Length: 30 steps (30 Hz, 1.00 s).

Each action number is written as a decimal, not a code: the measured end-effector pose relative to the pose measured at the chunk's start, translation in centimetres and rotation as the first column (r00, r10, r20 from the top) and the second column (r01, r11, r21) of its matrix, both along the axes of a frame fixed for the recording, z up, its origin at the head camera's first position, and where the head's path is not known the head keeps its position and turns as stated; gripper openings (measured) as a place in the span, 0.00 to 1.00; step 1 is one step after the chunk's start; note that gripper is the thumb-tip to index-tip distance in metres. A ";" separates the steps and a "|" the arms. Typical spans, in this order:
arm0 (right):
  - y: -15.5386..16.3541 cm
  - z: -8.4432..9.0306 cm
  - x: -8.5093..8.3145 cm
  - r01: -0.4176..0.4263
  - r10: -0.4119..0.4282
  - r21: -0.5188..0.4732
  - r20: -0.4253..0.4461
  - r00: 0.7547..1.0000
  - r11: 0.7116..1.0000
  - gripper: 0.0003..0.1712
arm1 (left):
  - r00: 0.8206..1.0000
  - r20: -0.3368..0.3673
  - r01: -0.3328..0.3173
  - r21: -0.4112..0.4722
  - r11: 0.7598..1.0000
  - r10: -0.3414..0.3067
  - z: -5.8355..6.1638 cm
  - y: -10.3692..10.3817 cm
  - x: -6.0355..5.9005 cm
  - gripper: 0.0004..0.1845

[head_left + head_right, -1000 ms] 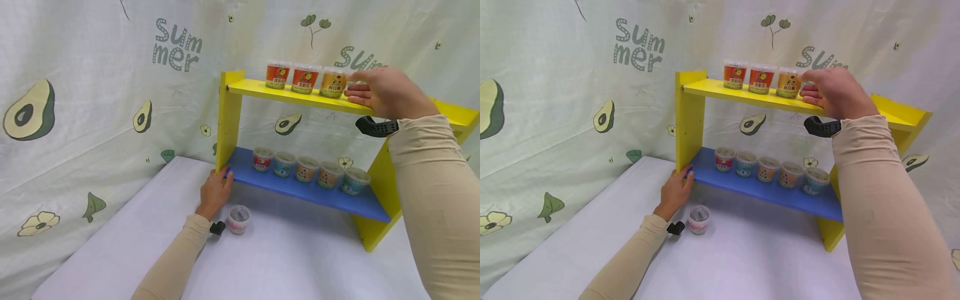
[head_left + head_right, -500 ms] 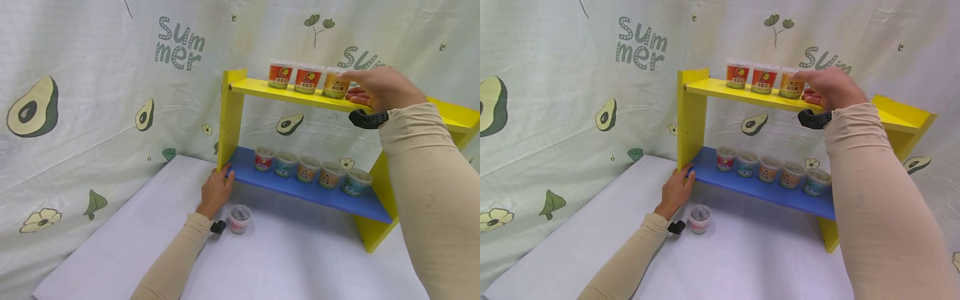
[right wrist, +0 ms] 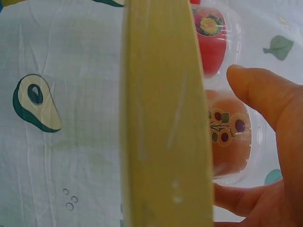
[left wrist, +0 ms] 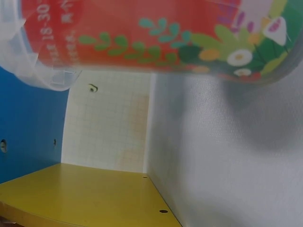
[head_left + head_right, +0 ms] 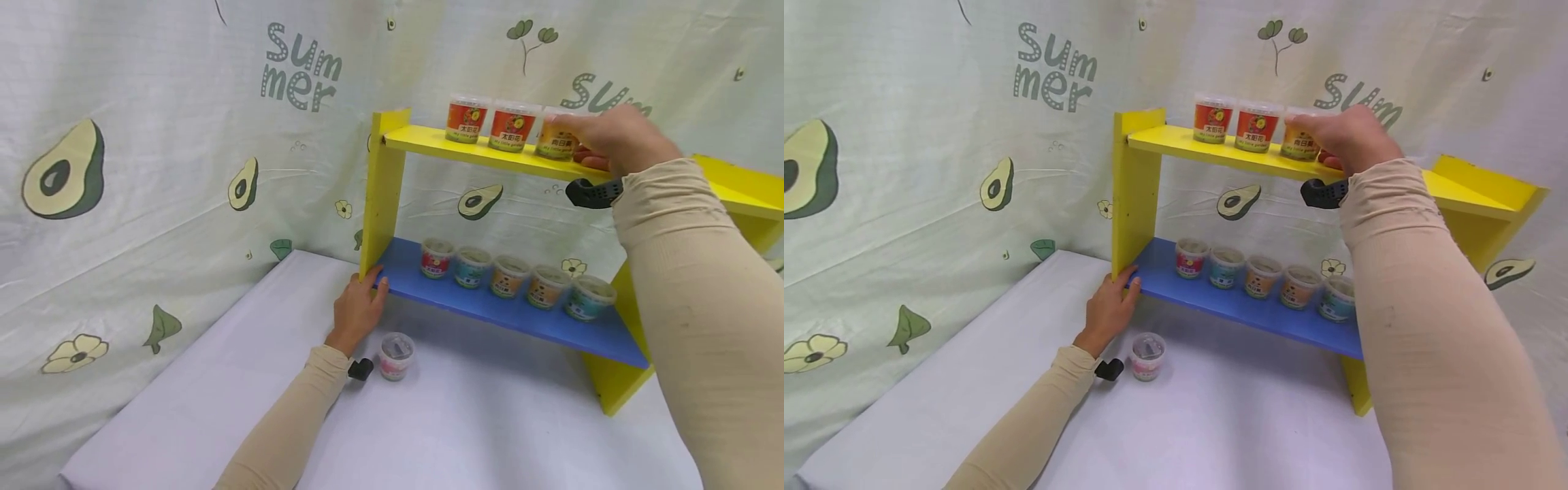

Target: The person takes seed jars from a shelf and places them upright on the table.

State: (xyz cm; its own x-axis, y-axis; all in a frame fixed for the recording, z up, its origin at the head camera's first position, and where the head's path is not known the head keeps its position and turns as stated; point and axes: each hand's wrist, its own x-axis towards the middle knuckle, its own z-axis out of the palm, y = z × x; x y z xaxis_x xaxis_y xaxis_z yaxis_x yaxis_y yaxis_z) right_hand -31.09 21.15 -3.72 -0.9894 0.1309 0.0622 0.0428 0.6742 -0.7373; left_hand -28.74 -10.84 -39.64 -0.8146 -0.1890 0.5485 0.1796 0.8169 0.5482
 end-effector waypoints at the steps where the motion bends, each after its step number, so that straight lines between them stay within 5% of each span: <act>1: 0.1 0.0 0.0 0.000 0.000 0.004 0.002 1.000 1.000 0.50 | 1.000 0.003 0.001 -0.001 1.000 -0.001 0.0 0.1 0.0 0.28; 18: 0.8 -0.6 0.7 -0.058 0.056 -0.097 -0.020 0.998 0.994 0.43 | 1.000 -0.012 -0.005 -0.001 1.000 0.005 0.0 0.1 0.1 0.27; 24: 1.3 -1.2 1.2 -0.105 0.098 -0.080 -0.083 0.992 0.991 0.51 | 1.000 -0.020 -0.010 0.003 1.000 0.010 0.2 0.2 0.1 0.27; 30: 1.3 -1.3 1.5 -0.113 0.087 -0.205 -0.130 0.988 0.972 0.45 | 1.000 -0.028 -0.007 -0.002 1.000 0.007 0.2 0.2 0.2 0.27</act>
